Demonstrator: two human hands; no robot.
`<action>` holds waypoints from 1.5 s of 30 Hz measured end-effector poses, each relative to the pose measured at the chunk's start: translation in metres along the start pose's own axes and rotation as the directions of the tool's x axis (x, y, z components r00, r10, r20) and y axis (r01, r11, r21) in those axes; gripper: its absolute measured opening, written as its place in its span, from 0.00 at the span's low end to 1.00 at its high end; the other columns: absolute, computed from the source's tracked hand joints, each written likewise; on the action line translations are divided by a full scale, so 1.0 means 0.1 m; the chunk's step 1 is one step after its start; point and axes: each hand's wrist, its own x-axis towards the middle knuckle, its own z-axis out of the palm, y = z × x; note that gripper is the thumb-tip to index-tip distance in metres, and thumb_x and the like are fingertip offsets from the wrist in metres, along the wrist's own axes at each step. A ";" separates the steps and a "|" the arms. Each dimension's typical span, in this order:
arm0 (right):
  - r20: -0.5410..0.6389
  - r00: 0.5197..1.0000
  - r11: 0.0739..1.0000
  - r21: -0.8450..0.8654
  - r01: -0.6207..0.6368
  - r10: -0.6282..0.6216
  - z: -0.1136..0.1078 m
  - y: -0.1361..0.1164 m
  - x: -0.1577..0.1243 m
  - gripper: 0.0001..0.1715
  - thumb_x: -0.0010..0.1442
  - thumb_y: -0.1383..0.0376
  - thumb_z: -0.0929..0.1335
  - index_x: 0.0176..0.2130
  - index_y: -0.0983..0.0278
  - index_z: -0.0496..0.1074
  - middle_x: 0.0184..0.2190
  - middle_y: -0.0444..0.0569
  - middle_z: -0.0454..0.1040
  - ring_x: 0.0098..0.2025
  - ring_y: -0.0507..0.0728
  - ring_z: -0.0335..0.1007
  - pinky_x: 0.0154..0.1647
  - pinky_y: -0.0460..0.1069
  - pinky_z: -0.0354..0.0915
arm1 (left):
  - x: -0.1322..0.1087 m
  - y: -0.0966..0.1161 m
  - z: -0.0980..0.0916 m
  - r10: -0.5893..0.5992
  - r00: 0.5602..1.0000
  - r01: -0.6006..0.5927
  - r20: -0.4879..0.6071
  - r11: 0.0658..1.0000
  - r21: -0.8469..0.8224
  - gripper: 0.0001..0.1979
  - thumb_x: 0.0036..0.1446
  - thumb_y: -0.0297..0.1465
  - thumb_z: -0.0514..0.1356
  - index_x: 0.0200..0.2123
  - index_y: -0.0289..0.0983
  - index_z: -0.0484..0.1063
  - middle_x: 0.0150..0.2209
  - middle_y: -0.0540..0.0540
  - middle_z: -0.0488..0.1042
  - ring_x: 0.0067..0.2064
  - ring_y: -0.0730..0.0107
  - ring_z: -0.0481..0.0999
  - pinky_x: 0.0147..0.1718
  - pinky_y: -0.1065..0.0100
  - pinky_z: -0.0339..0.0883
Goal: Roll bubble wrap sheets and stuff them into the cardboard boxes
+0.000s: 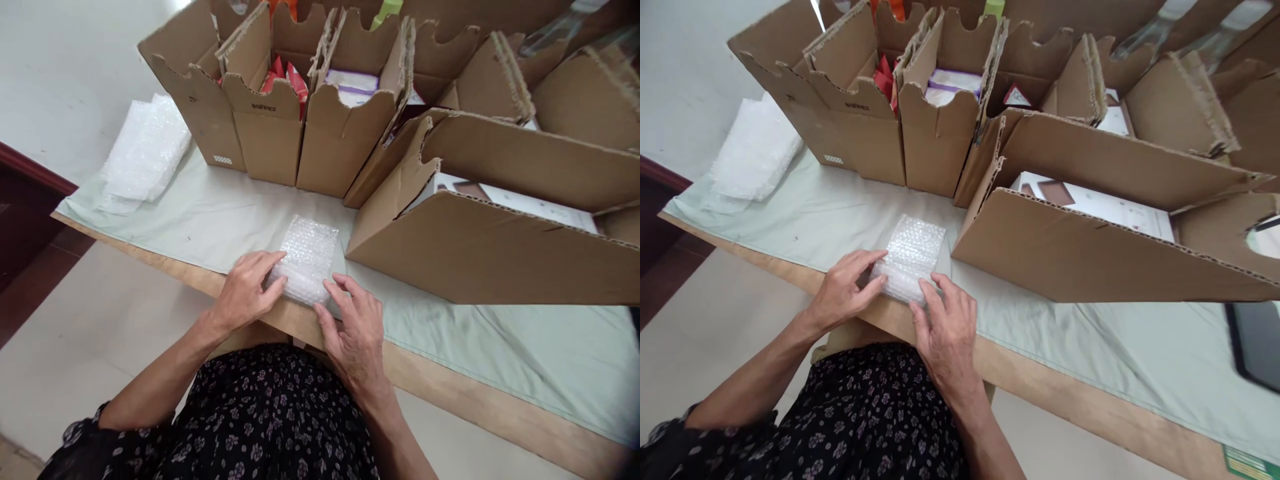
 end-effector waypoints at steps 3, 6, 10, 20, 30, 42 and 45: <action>0.108 0.992 0.996 -0.052 0.071 -0.066 0.03 0.00 0.03 0.16 0.71 0.67 0.67 0.57 0.63 0.72 0.59 0.59 0.77 0.59 0.66 0.74 0.56 0.60 0.67 | 0.10 -0.05 0.07 -0.009 0.999 0.010 -0.043 0.999 0.034 0.14 0.67 0.29 0.59 0.55 0.34 0.75 0.49 0.38 0.79 0.51 0.56 0.80 0.51 0.55 0.75; 0.162 0.985 0.997 -0.025 0.069 -0.064 0.04 0.01 0.09 0.16 0.71 0.70 0.67 0.56 0.63 0.74 0.55 0.55 0.80 0.58 0.65 0.74 0.56 0.60 0.66 | 0.03 0.01 0.02 0.048 0.998 -0.048 -0.040 0.999 0.002 0.15 0.67 0.32 0.62 0.55 0.34 0.75 0.53 0.35 0.77 0.56 0.51 0.77 0.56 0.50 0.73; 0.189 0.982 0.983 0.181 -0.036 0.002 0.00 0.02 0.13 0.13 0.73 0.67 0.66 0.54 0.61 0.75 0.47 0.50 0.84 0.48 0.60 0.78 0.52 0.56 0.68 | -0.16 0.14 -0.13 0.079 0.997 -0.077 0.019 0.993 -0.090 0.18 0.65 0.28 0.62 0.58 0.34 0.73 0.52 0.36 0.78 0.57 0.53 0.76 0.58 0.49 0.70; 0.197 0.976 0.992 -0.073 0.107 -0.091 0.11 -0.05 0.19 0.19 0.70 0.65 0.68 0.59 0.63 0.73 0.63 0.61 0.73 0.63 0.68 0.69 0.58 0.62 0.67 | 0.12 -0.05 0.13 -0.157 0.976 0.163 -0.152 0.986 0.033 0.16 0.66 0.37 0.61 0.52 0.33 0.78 0.46 0.37 0.81 0.49 0.51 0.78 0.52 0.48 0.73; 0.168 0.977 0.938 0.297 -0.180 0.134 0.11 -0.09 0.27 0.16 0.72 0.67 0.64 0.54 0.60 0.78 0.47 0.50 0.84 0.48 0.60 0.79 0.50 0.55 0.72 | -0.33 0.32 0.01 -0.607 0.781 0.480 0.147 0.435 -0.762 0.38 0.61 0.38 0.69 0.70 0.38 0.61 0.65 0.35 0.73 0.63 0.52 0.77 0.63 0.52 0.71; 0.302 0.933 0.791 0.514 -0.332 0.195 -0.47 0.03 0.08 0.31 0.64 0.52 0.73 0.62 0.59 0.72 0.56 0.55 0.78 0.47 0.59 0.78 0.50 0.56 0.76 | -0.25 0.54 0.00 -0.272 0.850 0.524 0.450 0.520 -0.675 0.43 0.62 0.27 0.60 0.76 0.41 0.47 0.52 0.40 0.80 0.49 0.59 0.83 0.47 0.59 0.80; 0.412 0.899 0.775 0.515 -0.367 0.151 -0.63 0.02 0.16 0.31 0.61 0.56 0.76 0.61 0.60 0.73 0.50 0.52 0.81 0.46 0.58 0.78 0.51 0.54 0.75 | -0.25 0.66 -0.01 -0.165 0.874 0.451 0.457 0.626 -0.636 0.47 0.63 0.26 0.59 0.78 0.42 0.39 0.53 0.40 0.81 0.49 0.60 0.83 0.50 0.60 0.78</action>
